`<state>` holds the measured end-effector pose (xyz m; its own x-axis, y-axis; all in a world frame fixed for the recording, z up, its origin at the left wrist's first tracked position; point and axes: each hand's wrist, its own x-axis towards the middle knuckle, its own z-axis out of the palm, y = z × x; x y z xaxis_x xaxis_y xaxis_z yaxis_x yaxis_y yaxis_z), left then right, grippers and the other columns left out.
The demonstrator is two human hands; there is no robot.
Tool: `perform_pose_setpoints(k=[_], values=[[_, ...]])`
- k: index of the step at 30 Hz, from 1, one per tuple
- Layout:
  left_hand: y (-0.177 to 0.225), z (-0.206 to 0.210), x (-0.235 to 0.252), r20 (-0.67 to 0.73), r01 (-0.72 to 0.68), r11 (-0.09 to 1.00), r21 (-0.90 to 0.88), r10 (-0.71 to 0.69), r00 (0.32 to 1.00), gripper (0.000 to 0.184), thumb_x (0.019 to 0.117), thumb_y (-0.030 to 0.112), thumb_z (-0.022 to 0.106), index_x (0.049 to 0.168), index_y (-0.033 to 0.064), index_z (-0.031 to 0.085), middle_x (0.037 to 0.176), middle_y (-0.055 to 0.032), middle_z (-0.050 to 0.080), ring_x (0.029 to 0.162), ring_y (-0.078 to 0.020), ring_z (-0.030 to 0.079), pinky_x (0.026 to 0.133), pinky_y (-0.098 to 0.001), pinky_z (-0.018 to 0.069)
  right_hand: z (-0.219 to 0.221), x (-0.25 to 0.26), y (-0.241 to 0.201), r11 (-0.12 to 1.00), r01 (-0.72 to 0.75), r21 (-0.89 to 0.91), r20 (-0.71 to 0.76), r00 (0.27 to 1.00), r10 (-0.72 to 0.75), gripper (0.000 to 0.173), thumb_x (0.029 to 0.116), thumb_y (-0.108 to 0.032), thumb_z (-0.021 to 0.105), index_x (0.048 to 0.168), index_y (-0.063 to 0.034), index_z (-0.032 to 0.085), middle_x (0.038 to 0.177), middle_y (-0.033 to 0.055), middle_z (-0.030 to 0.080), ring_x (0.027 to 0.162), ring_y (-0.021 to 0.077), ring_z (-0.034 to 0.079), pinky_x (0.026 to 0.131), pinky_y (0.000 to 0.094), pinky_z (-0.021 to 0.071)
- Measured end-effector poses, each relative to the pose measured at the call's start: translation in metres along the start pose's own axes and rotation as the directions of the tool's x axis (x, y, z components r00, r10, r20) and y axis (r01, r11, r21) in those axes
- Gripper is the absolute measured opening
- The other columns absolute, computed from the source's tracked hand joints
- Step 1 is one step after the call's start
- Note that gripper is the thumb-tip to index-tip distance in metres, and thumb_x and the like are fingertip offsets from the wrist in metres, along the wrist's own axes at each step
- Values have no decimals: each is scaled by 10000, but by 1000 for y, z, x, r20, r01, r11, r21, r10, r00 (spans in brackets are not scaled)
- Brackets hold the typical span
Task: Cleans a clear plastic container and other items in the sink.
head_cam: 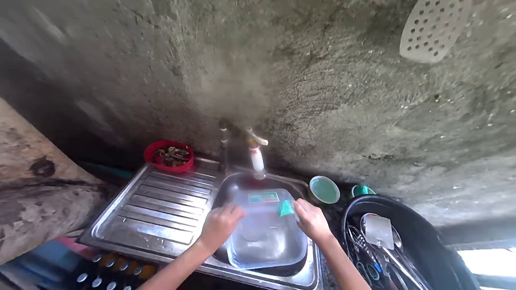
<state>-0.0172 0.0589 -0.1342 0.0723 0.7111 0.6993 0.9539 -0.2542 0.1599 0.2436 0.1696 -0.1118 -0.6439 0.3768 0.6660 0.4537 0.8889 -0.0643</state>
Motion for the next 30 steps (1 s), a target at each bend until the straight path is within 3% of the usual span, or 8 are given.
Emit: perform_pose_setpoints(k=[6, 10, 13, 15, 17, 23, 27, 30], values=[[33, -3, 48, 25, -227, 974, 23, 227, 974, 411, 1006, 359, 537, 817, 31, 697, 683, -101, 667, 574, -253, 672, 492, -374, 519, -5, 42, -22, 991, 130, 44, 97, 986, -133, 153, 850, 22, 636, 978, 10, 719, 830, 180, 694, 678, 347, 699, 518, 427, 561], [17, 0, 43, 136, -245, 966, -88, 255, 957, 255, 932, 219, 663, 907, -33, 694, 774, -153, 691, 602, -294, 696, 495, -399, 558, 4, 42, -19, 989, 146, -10, 62, 987, -145, 94, 912, 19, 586, 958, 20, 668, 837, 160, 693, 714, 324, 700, 578, 393, 578], [9, 8, 24, 15, -141, 978, -155, 145, 989, 179, 891, 118, 613, 791, -19, 668, 685, -142, 658, 570, -270, 673, 491, -374, 545, 5, 30, -37, 976, -178, 127, 165, 974, 156, 168, 932, 17, 572, 1013, 118, 679, 932, 259, 705, 865, 407, 723, 769, 472, 601], [8, 9, 4, -55, -21, 974, -224, 9, 998, 193, 874, 116, 606, 729, -4, 647, 674, -134, 660, 584, -238, 667, 533, -338, 553, 8, 11, -45, 860, -476, 185, 282, 864, 417, 253, 888, 54, 595, 1105, 170, 653, 1073, 320, 683, 1029, 450, 689, 931, 510, 553], [16, 13, -16, -47, 114, 945, -306, -134, 990, 234, 865, 144, 654, 695, -16, 644, 642, -129, 642, 557, -211, 638, 534, -315, 541, 22, -14, -44, 815, -559, 152, 302, 812, 500, 279, 865, 60, 633, 1114, 184, 647, 1098, 330, 679, 1071, 465, 675, 971, 523, 536], [48, 19, -18, 150, 342, 866, -365, -307, 940, 198, 890, 107, 630, 762, -39, 666, 575, -114, 573, 478, -211, 567, 472, -354, 498, 44, 4, -51, 955, -295, 1, -82, 952, 294, 273, 764, -2, 680, 1027, 60, 720, 959, 233, 716, 904, 436, 691, 856, 561, 522], [48, 10, -7, 28, 357, 791, -497, -396, 918, 262, 867, 115, 638, 649, -6, 558, 523, -25, 451, 468, -38, 418, 468, -166, 363, 52, 2, -29, 980, -200, -27, -232, 954, 188, 153, 824, -7, 638, 947, 53, 706, 882, 194, 729, 826, 359, 717, 799, 436, 583], [50, 3, -12, -20, 437, 683, -586, -551, 834, 290, 881, 113, 652, 642, 11, 522, 534, 52, 401, 476, 65, 364, 476, -89, 320, 63, -20, -13, 949, -312, -34, -225, 928, 297, 184, 829, 11, 624, 964, 98, 713, 939, 246, 728, 899, 429, 714, 826, 498, 579]])
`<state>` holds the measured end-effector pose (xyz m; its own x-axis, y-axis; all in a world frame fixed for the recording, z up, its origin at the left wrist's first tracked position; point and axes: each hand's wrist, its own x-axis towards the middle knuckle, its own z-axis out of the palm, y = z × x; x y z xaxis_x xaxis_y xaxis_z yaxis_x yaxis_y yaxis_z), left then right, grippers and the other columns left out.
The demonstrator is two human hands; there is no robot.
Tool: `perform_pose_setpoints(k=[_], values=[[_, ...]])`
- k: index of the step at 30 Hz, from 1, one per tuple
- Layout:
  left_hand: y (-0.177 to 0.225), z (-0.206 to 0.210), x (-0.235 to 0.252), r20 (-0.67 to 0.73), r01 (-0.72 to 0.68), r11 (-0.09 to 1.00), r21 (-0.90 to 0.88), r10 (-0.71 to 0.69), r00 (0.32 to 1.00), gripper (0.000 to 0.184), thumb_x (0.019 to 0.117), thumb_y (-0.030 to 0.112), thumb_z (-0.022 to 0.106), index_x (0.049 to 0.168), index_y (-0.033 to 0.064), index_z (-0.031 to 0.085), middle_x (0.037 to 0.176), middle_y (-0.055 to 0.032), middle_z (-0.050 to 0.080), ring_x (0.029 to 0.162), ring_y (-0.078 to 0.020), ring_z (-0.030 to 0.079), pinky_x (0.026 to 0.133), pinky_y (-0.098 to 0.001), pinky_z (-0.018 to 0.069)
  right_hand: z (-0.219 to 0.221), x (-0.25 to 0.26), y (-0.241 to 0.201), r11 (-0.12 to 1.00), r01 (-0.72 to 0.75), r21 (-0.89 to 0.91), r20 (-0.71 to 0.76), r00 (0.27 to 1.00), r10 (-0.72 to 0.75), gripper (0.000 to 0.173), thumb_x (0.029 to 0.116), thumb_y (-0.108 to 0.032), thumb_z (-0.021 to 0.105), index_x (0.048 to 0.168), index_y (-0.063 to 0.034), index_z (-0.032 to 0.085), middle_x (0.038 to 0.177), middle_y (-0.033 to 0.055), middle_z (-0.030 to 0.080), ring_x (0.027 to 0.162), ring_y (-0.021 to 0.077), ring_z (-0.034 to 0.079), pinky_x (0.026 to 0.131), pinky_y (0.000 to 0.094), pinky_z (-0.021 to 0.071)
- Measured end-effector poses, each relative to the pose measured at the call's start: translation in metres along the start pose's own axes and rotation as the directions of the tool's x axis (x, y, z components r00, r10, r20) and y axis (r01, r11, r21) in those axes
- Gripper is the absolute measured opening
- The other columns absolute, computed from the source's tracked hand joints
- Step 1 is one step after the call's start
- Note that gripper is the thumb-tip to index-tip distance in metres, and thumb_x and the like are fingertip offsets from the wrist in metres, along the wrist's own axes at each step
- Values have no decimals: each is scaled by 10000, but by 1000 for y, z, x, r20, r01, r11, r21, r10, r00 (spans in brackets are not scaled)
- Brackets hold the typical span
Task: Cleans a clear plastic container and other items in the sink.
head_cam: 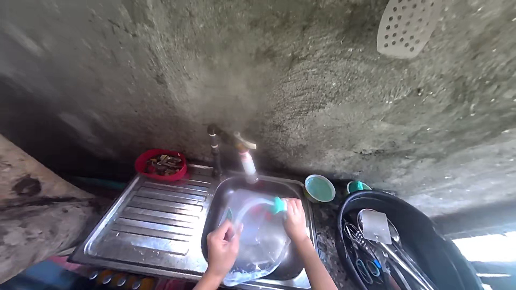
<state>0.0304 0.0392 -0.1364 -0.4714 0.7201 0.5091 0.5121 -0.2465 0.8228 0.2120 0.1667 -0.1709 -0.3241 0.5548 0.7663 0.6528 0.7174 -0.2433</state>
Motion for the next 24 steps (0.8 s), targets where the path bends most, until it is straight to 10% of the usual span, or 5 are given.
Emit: perform_pose_setpoints(k=[8, 13, 18, 24], values=[[-23, 4, -24, -171, 102, 995, 11, -99, 980, 307, 891, 149, 651, 644, 36, 509, 537, 77, 400, 473, 84, 368, 470, -81, 330, -28, 12, 2, 851, -524, 27, 358, 800, 481, 325, 947, 64, 556, 1251, 174, 594, 1190, 344, 664, 1068, 489, 684, 937, 600, 532], [-26, -9, -8, 59, 32, 943, 331, -54, 997, 425, 1009, 111, 440, 1310, -177, 527, 1062, -306, 696, 906, -406, 728, 780, -522, 588, -44, 28, 1, 984, -167, 66, 188, 970, 152, 164, 864, 77, 596, 991, 135, 682, 909, 266, 725, 787, 406, 743, 690, 524, 604], [-26, -18, 34, 290, -364, 803, 472, 248, 924, 232, 956, 148, 571, 875, -24, 704, 758, -169, 675, 628, -328, 700, 515, -467, 559, -60, 44, -2, 996, 84, 28, 181, 980, -88, 97, 853, 19, 617, 913, 69, 675, 808, 202, 714, 676, 338, 730, 574, 446, 593], [14, 14, 46, 408, -614, 660, 432, 464, 786, 264, 932, 169, 592, 771, -7, 705, 684, -138, 684, 573, -286, 690, 497, -406, 549, -59, 65, -30, 952, 272, 141, 345, 888, -305, 74, 900, -24, 624, 934, 16, 677, 820, 173, 702, 676, 339, 718, 546, 457, 584]])
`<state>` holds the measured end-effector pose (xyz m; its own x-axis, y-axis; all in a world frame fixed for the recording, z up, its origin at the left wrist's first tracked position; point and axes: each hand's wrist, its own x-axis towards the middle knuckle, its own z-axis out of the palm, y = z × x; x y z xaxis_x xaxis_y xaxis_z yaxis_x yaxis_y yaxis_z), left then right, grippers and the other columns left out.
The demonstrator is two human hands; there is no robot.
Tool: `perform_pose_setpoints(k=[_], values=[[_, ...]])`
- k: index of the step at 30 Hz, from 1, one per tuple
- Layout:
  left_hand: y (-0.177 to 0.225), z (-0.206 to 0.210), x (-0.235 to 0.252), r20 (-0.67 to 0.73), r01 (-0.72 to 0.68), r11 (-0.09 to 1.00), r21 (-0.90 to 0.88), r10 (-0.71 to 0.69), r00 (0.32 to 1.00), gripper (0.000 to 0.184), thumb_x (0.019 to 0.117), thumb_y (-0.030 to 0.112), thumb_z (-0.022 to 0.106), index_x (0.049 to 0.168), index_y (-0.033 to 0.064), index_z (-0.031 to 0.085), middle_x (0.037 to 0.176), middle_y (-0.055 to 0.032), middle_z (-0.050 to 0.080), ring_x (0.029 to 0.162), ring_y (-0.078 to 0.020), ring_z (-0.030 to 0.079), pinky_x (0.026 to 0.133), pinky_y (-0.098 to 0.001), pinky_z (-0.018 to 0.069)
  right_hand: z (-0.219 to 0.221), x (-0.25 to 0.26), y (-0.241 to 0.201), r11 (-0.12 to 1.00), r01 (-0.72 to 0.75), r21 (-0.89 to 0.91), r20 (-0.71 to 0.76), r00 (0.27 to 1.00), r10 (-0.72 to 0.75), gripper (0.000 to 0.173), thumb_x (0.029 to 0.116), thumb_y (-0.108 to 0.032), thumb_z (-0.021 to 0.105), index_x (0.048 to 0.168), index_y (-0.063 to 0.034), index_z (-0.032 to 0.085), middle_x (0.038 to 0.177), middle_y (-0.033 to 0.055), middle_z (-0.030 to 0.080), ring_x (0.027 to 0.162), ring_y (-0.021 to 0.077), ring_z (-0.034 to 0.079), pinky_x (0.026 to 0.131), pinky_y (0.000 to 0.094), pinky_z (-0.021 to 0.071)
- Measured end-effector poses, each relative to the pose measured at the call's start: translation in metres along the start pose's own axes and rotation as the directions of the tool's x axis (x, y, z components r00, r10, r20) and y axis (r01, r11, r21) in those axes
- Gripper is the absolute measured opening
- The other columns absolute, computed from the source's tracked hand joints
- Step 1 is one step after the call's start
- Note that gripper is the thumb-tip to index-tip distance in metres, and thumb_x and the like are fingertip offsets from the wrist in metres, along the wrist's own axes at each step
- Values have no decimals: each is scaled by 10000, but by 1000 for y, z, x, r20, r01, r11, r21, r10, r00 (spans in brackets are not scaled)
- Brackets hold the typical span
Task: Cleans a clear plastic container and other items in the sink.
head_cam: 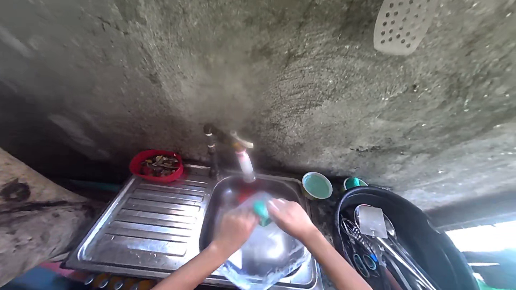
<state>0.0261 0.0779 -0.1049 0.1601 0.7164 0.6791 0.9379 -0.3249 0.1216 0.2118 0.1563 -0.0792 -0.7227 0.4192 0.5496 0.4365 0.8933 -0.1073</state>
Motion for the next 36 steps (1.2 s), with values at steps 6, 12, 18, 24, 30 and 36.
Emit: perform_pose_setpoints(k=[6, 12, 18, 24, 30, 36], values=[[-4, 4, -8, 115, 3, 1000, -30, 0, 993, 199, 903, 116, 643, 924, -72, 708, 768, -175, 702, 582, -309, 705, 482, -429, 568, 15, -5, 2, 999, 35, 11, 0, 999, -35, 95, 925, 2, 594, 985, 8, 668, 879, 169, 713, 760, 342, 727, 611, 431, 599], [-14, -2, -26, -58, 241, 941, -238, -261, 963, 222, 905, 162, 624, 839, -42, 684, 661, -130, 645, 545, -224, 637, 507, -352, 538, 15, -24, -10, 978, -208, 32, -77, 975, 210, 214, 876, 22, 634, 1072, 80, 698, 979, 229, 739, 918, 400, 737, 834, 500, 593], [-5, 1, -45, -50, 419, 794, -441, -488, 872, 278, 930, 164, 614, 747, -43, 588, 564, -50, 481, 485, -44, 435, 486, -159, 379, 26, -38, 0, 950, -311, -36, -67, 949, 308, 201, 818, 57, 659, 1014, 90, 691, 970, 262, 716, 932, 473, 701, 862, 602, 540], [6, 10, -44, -220, 324, 804, -499, -479, 850, 280, 908, 115, 632, 699, -41, 533, 555, -41, 452, 495, 7, 415, 503, -101, 367, 37, 3, -15, 981, -135, -140, -332, 940, 82, 179, 887, -68, 629, 1036, -120, 713, 891, 92, 733, 863, 306, 693, 893, 479, 499], [9, -13, -60, -193, 468, 637, -612, -694, 693, 250, 896, 117, 662, 723, -18, 544, 591, 84, 437, 528, 132, 386, 523, -36, 350, 38, -40, 24, 972, -223, -71, -130, 968, 213, 168, 835, 30, 649, 984, 58, 721, 918, 225, 732, 831, 413, 732, 714, 520, 600], [25, -4, -51, -169, 554, 516, -653, -813, 557, 176, 873, 70, 669, 756, -3, 561, 610, 115, 429, 530, 134, 383, 514, -40, 341, 51, -38, 10, 857, -515, -25, -156, 849, 506, 157, 843, 52, 658, 986, 100, 701, 945, 271, 718, 821, 432, 736, 669, 520, 606]])
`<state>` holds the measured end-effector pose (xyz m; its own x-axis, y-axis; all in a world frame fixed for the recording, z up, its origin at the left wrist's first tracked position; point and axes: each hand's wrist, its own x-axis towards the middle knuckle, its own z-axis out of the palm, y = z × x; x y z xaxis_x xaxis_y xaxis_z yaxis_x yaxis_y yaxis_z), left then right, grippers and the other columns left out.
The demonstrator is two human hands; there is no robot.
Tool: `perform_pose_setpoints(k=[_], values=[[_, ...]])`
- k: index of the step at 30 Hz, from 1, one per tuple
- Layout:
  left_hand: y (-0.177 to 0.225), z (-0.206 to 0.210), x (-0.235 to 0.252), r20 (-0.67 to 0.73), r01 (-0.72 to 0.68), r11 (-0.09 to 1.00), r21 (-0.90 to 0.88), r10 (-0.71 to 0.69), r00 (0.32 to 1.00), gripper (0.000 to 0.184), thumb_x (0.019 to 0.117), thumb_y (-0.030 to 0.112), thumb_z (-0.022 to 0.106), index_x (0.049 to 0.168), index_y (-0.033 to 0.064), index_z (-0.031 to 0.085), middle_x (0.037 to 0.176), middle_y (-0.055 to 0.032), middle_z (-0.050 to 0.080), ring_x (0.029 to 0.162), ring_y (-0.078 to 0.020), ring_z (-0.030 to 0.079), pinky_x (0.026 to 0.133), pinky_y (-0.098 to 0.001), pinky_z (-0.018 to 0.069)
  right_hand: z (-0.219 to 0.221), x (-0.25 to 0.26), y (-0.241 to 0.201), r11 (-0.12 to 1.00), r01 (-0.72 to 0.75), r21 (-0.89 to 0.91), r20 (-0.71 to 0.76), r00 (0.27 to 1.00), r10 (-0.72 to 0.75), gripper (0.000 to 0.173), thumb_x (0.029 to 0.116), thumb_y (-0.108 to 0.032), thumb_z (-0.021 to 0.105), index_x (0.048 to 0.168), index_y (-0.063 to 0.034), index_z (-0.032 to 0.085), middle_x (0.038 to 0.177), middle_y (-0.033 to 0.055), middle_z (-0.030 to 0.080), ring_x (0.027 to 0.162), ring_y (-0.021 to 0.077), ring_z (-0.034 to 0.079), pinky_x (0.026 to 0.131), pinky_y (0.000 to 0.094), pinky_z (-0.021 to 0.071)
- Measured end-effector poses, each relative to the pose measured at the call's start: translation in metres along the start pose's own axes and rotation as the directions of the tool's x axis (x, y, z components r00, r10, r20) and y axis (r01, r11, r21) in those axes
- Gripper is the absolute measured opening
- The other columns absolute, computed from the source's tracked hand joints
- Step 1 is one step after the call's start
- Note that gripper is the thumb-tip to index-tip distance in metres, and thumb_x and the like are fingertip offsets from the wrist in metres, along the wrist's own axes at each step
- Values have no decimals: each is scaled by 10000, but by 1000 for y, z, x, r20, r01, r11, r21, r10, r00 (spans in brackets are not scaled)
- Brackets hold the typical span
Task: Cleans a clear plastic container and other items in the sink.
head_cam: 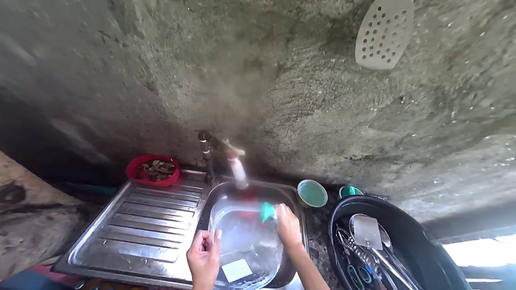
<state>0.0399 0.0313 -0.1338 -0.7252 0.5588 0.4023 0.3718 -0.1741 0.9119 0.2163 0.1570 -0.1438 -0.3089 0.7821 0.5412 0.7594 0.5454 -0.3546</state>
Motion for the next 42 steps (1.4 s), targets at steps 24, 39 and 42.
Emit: perform_pose_setpoints(k=[24, 39, 42], values=[[1, 8, 35, 446, 87, 632, 770, -630, 635, 422, 1070, 110, 432, 1450, -66, 378, 1155, -288, 641, 1091, -426, 656, 969, -565, 506, -71, 55, -35, 855, -467, -224, 472, 716, 515, 346, 1080, -134, 444, 1394, -4, 508, 1194, 227, 687, 1055, 388, 707, 889, 526, 558], [-13, 20, 89, 807, -37, 869, 493, -441, 393, 518, 1005, 22, 508, 1513, 76, 425, 1269, -278, 630, 1111, -430, 651, 945, -618, 504, -24, 82, -12, 976, -120, 179, 178, 980, 87, 257, 1003, -102, 557, 1103, 34, 751, 1241, 320, 624, 1154, 507, 589, 996, 632, 457], [-15, 15, 66, 818, 115, 881, 458, -469, 333, 604, 973, -49, 486, 1545, 58, 326, 1442, -247, 513, 1166, -378, 630, 932, -554, 540, -20, 55, -33, 899, -304, 316, 129, 952, 276, 308, 992, -21, 500, 1203, 90, 694, 1337, 356, 566, 1264, 517, 528, 1089, 602, 407]])
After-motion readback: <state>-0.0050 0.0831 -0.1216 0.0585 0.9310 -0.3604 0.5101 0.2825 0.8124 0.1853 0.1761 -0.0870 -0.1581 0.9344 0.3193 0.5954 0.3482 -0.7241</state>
